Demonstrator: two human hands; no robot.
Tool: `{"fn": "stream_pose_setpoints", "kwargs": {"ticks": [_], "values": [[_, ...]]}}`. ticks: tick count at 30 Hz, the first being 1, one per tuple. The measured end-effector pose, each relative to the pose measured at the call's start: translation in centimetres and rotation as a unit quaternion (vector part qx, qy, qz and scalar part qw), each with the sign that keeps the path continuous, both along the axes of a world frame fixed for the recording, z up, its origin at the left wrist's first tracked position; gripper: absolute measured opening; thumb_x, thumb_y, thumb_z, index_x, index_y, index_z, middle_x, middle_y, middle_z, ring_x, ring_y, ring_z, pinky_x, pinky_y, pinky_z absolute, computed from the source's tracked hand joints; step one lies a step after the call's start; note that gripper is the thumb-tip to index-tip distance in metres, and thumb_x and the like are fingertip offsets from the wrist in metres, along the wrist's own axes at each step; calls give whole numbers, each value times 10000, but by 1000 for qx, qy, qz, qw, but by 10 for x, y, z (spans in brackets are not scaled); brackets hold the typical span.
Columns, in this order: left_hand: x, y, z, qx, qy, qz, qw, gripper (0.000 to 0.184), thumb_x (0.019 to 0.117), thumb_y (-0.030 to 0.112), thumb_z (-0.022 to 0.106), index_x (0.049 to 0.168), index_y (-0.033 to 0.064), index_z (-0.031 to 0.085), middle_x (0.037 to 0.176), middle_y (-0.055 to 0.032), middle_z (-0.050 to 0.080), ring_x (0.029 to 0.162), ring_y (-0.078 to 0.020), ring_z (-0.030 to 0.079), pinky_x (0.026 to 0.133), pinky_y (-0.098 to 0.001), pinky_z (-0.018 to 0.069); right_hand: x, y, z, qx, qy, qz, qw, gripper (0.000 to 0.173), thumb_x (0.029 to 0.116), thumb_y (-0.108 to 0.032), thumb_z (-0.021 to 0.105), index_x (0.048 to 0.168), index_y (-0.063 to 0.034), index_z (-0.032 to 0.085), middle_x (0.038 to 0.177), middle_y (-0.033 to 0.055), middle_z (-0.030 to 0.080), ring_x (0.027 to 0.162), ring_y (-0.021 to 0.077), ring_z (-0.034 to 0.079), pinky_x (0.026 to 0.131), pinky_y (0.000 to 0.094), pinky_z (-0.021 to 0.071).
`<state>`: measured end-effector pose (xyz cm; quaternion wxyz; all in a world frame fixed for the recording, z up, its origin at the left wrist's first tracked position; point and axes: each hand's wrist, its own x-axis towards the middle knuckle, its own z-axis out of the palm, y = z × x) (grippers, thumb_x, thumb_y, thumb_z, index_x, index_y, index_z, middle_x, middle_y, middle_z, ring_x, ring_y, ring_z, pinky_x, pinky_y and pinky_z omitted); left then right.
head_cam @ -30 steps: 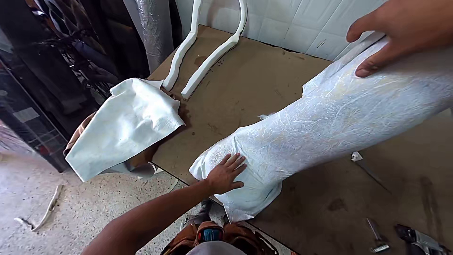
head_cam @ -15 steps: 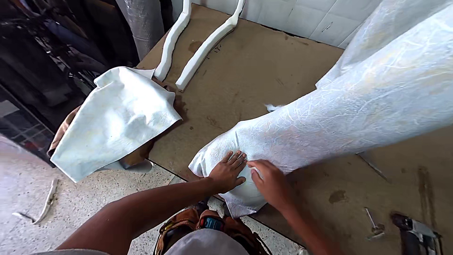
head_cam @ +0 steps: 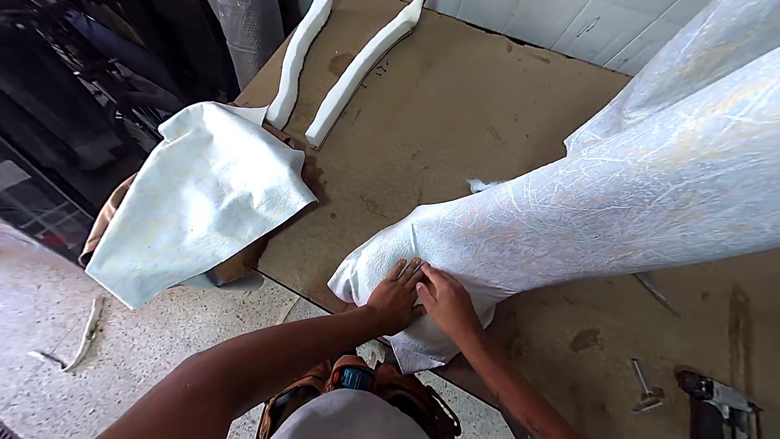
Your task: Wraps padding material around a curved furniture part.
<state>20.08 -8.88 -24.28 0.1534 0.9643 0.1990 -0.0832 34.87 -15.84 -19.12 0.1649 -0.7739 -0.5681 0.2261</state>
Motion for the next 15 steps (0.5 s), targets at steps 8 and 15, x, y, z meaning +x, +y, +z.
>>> {"fn": "stream_pose_setpoints", "kwargs": {"ticks": [8, 15], "values": [[-13, -2, 11, -89, -69, 76, 991, 558, 968, 504, 522, 1351, 110, 622, 1488, -162, 533, 1466, -319, 397, 1208, -546, 311, -45, 54, -21, 10, -159, 84, 984, 851, 989, -678, 385, 1541, -32, 434, 1692, 148, 238, 1583, 305, 149, 1274, 534, 198], [-18, -4, 26, -103, -14, 53, 993, 503, 939, 408, 625, 1324, 85, 630, 1398, -122, 615, 1351, -276, 527, 1183, -515, 342, -51, 35, -9, -32, -90, 101, 990, 906, 952, -785, 320, 1511, -97, 509, 1683, 45, 297, 1573, 215, 199, 1263, 523, 229]]}}
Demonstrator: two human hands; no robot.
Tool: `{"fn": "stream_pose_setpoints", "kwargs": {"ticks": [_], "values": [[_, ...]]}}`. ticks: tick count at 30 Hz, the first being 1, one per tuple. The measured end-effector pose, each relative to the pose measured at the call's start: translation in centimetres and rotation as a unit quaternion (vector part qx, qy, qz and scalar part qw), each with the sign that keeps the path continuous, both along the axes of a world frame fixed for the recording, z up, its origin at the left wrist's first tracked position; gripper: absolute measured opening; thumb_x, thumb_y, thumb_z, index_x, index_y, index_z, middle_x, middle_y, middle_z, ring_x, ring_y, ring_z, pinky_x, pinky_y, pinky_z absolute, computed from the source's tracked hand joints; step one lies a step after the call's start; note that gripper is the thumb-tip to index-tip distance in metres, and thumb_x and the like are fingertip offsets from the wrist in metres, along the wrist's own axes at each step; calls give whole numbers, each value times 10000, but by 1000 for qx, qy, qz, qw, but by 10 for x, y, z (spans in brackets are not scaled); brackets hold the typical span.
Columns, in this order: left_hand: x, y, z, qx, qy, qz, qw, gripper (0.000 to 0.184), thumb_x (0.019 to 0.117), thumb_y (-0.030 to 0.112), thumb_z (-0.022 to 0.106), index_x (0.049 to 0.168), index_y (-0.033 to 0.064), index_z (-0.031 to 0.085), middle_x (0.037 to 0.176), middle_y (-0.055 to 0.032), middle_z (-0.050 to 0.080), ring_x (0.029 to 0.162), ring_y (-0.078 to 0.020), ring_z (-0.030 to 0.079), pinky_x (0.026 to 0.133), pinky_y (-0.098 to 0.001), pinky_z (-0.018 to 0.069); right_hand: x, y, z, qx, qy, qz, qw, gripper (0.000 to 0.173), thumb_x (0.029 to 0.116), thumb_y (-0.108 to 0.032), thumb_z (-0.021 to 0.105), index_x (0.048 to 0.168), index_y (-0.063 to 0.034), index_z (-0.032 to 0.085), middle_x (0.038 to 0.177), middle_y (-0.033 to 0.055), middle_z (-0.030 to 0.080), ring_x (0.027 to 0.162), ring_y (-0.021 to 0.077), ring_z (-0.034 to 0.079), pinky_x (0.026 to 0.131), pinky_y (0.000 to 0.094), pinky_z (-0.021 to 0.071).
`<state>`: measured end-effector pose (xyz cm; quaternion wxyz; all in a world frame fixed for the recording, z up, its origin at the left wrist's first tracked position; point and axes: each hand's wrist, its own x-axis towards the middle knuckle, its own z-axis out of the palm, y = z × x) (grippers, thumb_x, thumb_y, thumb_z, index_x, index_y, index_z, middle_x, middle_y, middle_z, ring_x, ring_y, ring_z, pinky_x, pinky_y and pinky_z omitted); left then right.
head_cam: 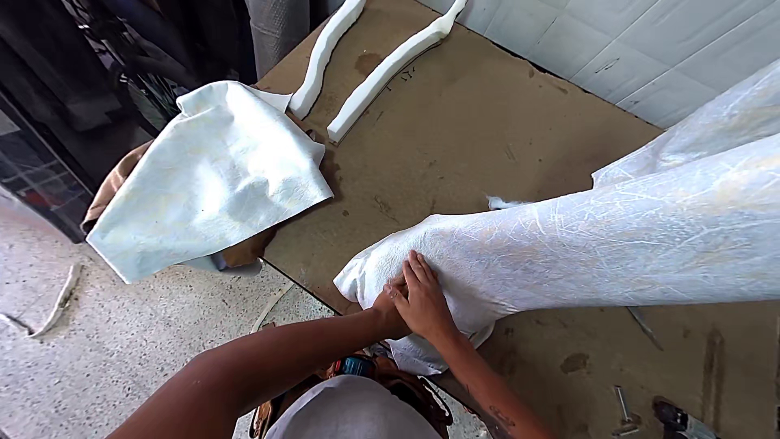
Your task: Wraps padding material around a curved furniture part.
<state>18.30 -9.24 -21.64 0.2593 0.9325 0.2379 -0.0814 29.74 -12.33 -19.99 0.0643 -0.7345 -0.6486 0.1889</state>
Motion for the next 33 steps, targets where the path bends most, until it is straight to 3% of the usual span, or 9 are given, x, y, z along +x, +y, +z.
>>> {"fn": "stream_pose_setpoints", "kwargs": {"ticks": [3, 7, 12, 16, 19, 21, 25, 29, 33], "values": [[2, 4, -3, 60, -43, -28, 997, 517, 996, 358, 549, 1441, 94, 560, 1515, -88, 539, 1442, -237, 447, 1226, -496, 290, 15, -10, 15, -13, 113, -34, 993, 727, 958, -734, 451, 1421, -201, 629, 1547, -79, 514, 1465, 75, 406, 1240, 417, 332], [8, 20, -14, 20, -90, -28, 995, 521, 1056, 473, 466, 1460, 161, 570, 1595, -13, 466, 1563, -197, 260, 1302, -479, 150, 47, -22, 18, 70, 127, -111, 983, 312, 1012, -405, 579, 1184, -197, 735, 1222, -32, 674, 1087, 96, 666, 886, 364, 612], [4, 48, -15, -25, -208, -30, 977, 251, 1040, 226, 541, 1079, 130, 770, 1281, 13, 706, 1381, -144, 526, 1198, -368, 393, 66, 1, 9, -1, 50, -110, 993, 155, 1013, -309, 629, 1068, -188, 708, 829, 1, 713, 738, 184, 699, 678, 484, 597], [3, 64, -5, -70, -163, -66, 982, 254, 1037, 260, 563, 1054, 138, 785, 1223, 14, 730, 1297, -132, 594, 1152, -367, 451, 69, 25, 8, -53, -3, -91, 994, 177, 984, -323, 647, 900, -176, 696, 721, 37, 676, 673, 252, 676, 582, 526, 542], [7, 89, 9, -120, -184, 74, 973, 280, 1027, 354, 602, 988, 146, 785, 998, -3, 758, 978, -151, 721, 910, -467, 595, 70, 34, 7, -105, 19, -84, 991, 245, 986, -372, 649, 879, -158, 704, 710, 45, 704, 636, 259, 689, 587, 540, 561], [16, 116, 15, -72, -178, 202, 960, 338, 953, 491, 689, 957, 158, 749, 989, -16, 731, 967, -188, 706, 879, -489, 599, 66, 36, 7, -126, 33, -84, 988, 268, 994, -382, 635, 897, -142, 705, 715, 62, 701, 634, 271, 683, 619, 564, 567], [43, 155, -10, -113, -13, 233, 966, 784, 643, 664, 874, 1199, 169, 629, 1198, -91, 653, 1022, -293, 681, 811, -572, 595, 56, 32, 1, -122, 39, -98, 987, 249, 969, -333, 667, 843, -119, 691, 696, 93, 679, 615, 302, 670, 582, 576, 554], [56, 158, -7, -108, 59, 178, 976, 919, 681, 565, 892, 1429, 210, 494, 1360, -112, 601, 1065, -344, 689, 792, -615, 598, 52, 42, -18, -127, 3, -114, 985, 243, 947, -324, 682, 805, -127, 703, 746, 83, 697, 697, 293, 696, 624, 569, 569], [62, 159, -23, -60, 46, 146, 986, 1119, 610, 525, 936, 1546, 237, 395, 1508, -157, 466, 1340, -405, 519, 882, -616, 583, 44, 39, -22, -102, -10, -134, 986, 192, 913, -281, 724, 837, -105, 707, 856, 146, 691, 815, 359, 692, 635, 590, 561]]}}
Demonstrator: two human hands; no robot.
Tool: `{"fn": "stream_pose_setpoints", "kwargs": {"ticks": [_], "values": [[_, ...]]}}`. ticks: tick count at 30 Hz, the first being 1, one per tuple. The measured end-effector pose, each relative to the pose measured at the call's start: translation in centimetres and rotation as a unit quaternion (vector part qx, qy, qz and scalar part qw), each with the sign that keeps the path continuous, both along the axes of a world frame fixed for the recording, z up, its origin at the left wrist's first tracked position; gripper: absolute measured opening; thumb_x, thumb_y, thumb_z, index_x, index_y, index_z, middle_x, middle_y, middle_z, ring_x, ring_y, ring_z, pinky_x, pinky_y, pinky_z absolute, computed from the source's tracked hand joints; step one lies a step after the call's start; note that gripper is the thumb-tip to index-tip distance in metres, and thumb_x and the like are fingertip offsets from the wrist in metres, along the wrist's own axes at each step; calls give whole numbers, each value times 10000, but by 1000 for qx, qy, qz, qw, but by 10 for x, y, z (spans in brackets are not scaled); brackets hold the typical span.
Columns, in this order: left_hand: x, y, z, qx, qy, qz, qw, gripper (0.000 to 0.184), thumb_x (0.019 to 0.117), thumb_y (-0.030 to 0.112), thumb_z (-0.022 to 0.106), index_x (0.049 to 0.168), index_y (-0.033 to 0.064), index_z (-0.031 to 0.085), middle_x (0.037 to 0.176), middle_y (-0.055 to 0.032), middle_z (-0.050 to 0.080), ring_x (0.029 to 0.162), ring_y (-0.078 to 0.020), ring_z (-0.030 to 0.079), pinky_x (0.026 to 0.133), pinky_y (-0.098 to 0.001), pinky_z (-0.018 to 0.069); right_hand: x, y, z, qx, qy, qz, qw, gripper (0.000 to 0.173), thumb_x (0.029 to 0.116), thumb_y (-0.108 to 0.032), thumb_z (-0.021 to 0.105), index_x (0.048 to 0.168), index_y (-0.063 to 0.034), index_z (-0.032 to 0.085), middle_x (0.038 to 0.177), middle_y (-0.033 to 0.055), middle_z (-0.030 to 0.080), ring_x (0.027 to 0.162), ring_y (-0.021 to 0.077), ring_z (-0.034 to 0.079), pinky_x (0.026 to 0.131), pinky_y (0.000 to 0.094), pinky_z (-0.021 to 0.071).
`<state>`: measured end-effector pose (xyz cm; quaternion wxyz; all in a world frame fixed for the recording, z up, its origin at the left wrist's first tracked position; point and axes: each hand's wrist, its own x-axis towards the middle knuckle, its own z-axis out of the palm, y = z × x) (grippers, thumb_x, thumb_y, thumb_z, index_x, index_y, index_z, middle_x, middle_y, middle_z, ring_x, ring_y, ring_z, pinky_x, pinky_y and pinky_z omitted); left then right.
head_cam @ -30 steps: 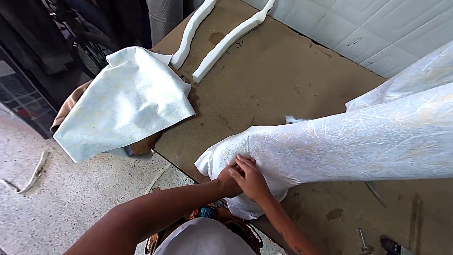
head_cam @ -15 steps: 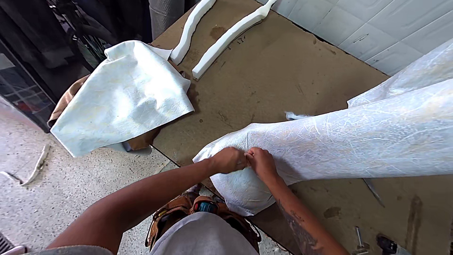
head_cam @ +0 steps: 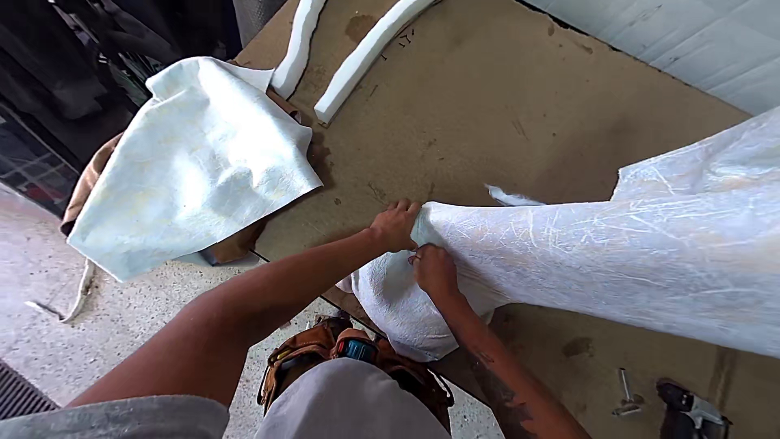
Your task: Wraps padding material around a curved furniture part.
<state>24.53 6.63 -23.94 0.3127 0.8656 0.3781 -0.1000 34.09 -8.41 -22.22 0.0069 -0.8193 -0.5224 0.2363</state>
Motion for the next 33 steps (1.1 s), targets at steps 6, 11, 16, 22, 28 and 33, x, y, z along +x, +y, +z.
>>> {"fn": "stream_pose_setpoints", "kwargs": {"ticks": [6, 11, 16, 22, 28, 33], "values": [[1, -9, 4, 40, 49, -25, 998, 1294, 550, 606, 933, 1624, 272, 292, 1586, -113, 405, 1444, -399, 390, 965, -684, 493, 0, -8, 11, 27, 8, -13, 1000, 195, 920, -257, 702, 790, -112, 697, 818, 141, 686, 789, 359, 689, 616, 587, 550], [-10, -21, 9, 47, 42, 9, 998, 1206, 618, 600, 907, 1617, 291, 307, 1566, -87, 435, 1438, -372, 407, 950, -652, 512, 1, -23, 18, 58, 41, 10, 997, 189, 938, -279, 699, 828, -124, 695, 777, 131, 674, 747, 349, 678, 609, 584, 539], [-14, -24, 10, 44, 26, 24, 998, 1161, 646, 602, 885, 1611, 267, 333, 1555, -88, 449, 1444, -360, 405, 979, -644, 503, -6, -51, 34, 107, 63, 58, 991, 411, 983, -271, 646, 1373, -142, 641, 1349, 45, 657, 1217, 211, 643, 1011, 477, 551], [-15, -27, 4, 57, 14, 30, 998, 1171, 623, 601, 887, 1606, 283, 337, 1529, -94, 463, 1420, -349, 428, 991, -638, 486, -21, -67, 5, 75, -33, 134, 988, 482, 943, -143, 608, 1420, -74, 602, 1540, 90, 506, 1455, 259, 424, 1166, 430, 415], [-9, -31, -6, 67, 16, 45, 997, 1165, 620, 538, 900, 1603, 297, 322, 1526, -116, 447, 1416, -384, 412, 989, -662, 470, -34, -58, -13, 16, -102, 177, 979, 391, 959, -122, 565, 1332, -29, 633, 1496, 138, 528, 1464, 323, 389, 1152, 450, 423], [-7, -29, -6, 65, 20, 37, 997, 1174, 621, 552, 909, 1605, 304, 317, 1558, -116, 414, 1447, -387, 378, 984, -672, 469, -27, -63, -14, 42, -72, 179, 980, 415, 955, -105, 556, 1361, -44, 620, 1522, 117, 501, 1486, 295, 354, 1185, 415, 386]]}}
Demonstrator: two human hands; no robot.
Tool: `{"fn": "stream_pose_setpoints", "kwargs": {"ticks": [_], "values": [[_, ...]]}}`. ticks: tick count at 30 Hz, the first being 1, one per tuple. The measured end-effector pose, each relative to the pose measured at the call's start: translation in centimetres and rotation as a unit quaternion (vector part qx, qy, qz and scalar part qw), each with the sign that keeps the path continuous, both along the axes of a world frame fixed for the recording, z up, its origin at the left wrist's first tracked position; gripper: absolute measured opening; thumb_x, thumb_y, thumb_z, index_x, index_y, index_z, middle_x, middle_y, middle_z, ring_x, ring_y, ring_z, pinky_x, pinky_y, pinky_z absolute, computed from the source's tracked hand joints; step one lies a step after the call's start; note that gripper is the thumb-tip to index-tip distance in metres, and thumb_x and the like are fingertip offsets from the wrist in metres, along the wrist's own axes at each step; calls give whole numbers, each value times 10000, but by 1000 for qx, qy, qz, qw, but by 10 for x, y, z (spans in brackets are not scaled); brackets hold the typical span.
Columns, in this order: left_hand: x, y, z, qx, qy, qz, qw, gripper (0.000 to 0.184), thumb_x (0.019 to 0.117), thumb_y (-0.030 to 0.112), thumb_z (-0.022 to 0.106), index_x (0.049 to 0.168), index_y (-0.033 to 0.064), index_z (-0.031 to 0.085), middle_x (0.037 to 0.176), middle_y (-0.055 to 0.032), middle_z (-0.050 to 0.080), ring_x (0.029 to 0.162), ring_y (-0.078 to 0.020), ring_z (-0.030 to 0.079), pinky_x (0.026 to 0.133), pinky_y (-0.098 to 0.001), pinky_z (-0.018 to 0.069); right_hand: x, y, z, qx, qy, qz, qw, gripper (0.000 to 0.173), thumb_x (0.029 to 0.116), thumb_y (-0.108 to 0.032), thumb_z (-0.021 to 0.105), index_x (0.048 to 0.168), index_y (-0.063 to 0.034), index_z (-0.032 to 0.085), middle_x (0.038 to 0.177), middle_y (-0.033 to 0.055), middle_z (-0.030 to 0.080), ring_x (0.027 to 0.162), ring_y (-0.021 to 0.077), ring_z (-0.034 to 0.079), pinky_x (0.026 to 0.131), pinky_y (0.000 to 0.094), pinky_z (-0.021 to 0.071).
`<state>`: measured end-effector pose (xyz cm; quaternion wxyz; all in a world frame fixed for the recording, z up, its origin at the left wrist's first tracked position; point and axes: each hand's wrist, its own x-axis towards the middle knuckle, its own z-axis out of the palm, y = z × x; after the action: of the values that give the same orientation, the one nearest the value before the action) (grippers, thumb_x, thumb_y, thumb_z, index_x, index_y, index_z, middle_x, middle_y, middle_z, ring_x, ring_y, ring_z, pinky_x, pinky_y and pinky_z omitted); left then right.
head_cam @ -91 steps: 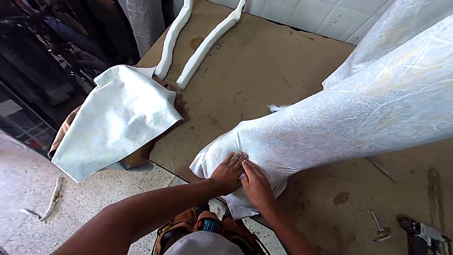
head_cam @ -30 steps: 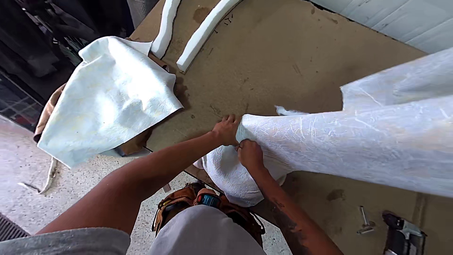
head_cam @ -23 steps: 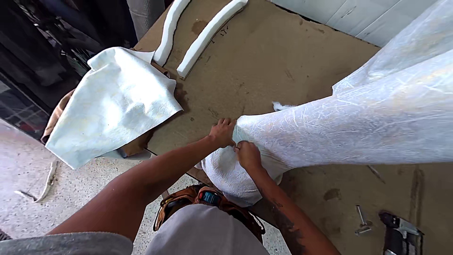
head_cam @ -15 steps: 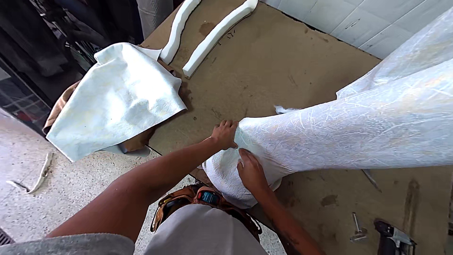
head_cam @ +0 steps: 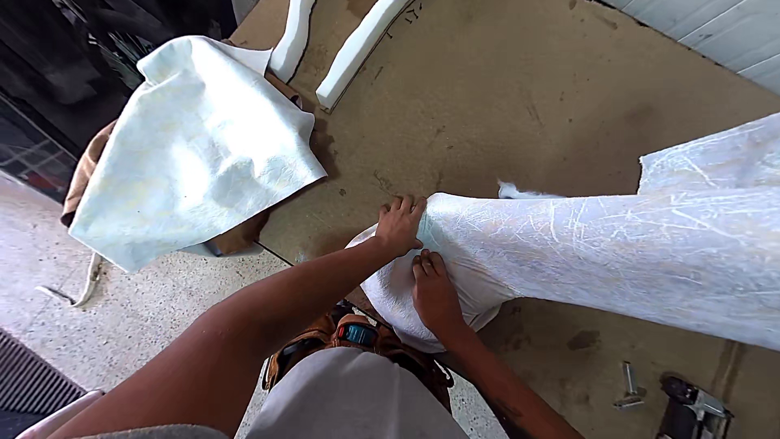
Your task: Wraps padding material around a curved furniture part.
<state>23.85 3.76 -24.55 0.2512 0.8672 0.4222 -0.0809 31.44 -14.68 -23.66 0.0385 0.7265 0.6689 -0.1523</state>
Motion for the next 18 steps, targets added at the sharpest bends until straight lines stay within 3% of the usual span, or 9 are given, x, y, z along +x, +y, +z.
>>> {"fn": "stream_pose_setpoints", "kwargs": {"ticks": [2, 3, 4, 6, 8, 11, 18], "values": [[-2, 1, 1, 0, -3, 0, 1000, 1183, 618, 560, 906, 1608, 307, 308, 1563, -115, 414, 1447, -390, 382, 979, -676, 471, 13, 8, 18, 2, 60, -11, 998, 370, 971, -167, 581, 1322, -96, 673, 1436, 72, 595, 1398, 254, 478, 1127, 444, 451], [-2, 0, 1, -3, -7, 2, 1000, 1189, 616, 560, 908, 1609, 312, 302, 1562, -114, 418, 1443, -389, 388, 978, -677, 470, 22, 16, 31, -7, 79, -29, 996, 329, 986, -228, 612, 1293, -147, 700, 1360, 36, 655, 1290, 230, 587, 1034, 472, 531], [-2, -1, 2, -4, -12, 4, 1000, 1186, 620, 562, 906, 1609, 318, 300, 1554, -110, 428, 1435, -385, 400, 975, -672, 474, 30, 25, 42, -11, 83, -52, 995, 274, 992, -281, 627, 1236, -193, 716, 1217, 18, 712, 1092, 226, 693, 865, 505, 602], [-8, -2, 3, 0, -24, 16, 1000, 1157, 628, 588, 896, 1599, 324, 324, 1521, -98, 458, 1407, -367, 432, 968, -656, 482, 42, 46, 54, -2, 60, -94, 994, 148, 977, -323, 648, 1038, -201, 708, 865, 49, 713, 763, 274, 707, 604, 547, 566], [-15, -4, 2, 3, -29, 33, 999, 1121, 636, 654, 861, 1585, 319, 367, 1518, -92, 471, 1409, -352, 442, 969, -656, 487, 47, 68, 59, -6, 9, -87, 996, 138, 949, -306, 681, 945, -168, 685, 746, 92, 671, 697, 323, 684, 560, 561, 534], [-25, -11, 2, 18, -30, 54, 998, 1063, 657, 712, 811, 1559, 309, 417, 1489, -91, 497, 1388, -341, 461, 966, -655, 467, 41, 98, 60, -38, -80, -14, 996, 162, 888, -255, 737, 879, -107, 671, 743, 144, 666, 708, 375, 686, 564, 571, 534], [-33, -22, -3, 6, -73, 83, 994, 958, 725, 574, 827, 1547, 264, 442, 1513, -83, 476, 1412, -340, 425, 985, -641, 453, 25, 129, 60, -92, -174, 110, 974, 93, 851, -92, 670, 761, -94, 646, 683, 115, 630, 642, 324, 661, 487, 494, 481]]}}
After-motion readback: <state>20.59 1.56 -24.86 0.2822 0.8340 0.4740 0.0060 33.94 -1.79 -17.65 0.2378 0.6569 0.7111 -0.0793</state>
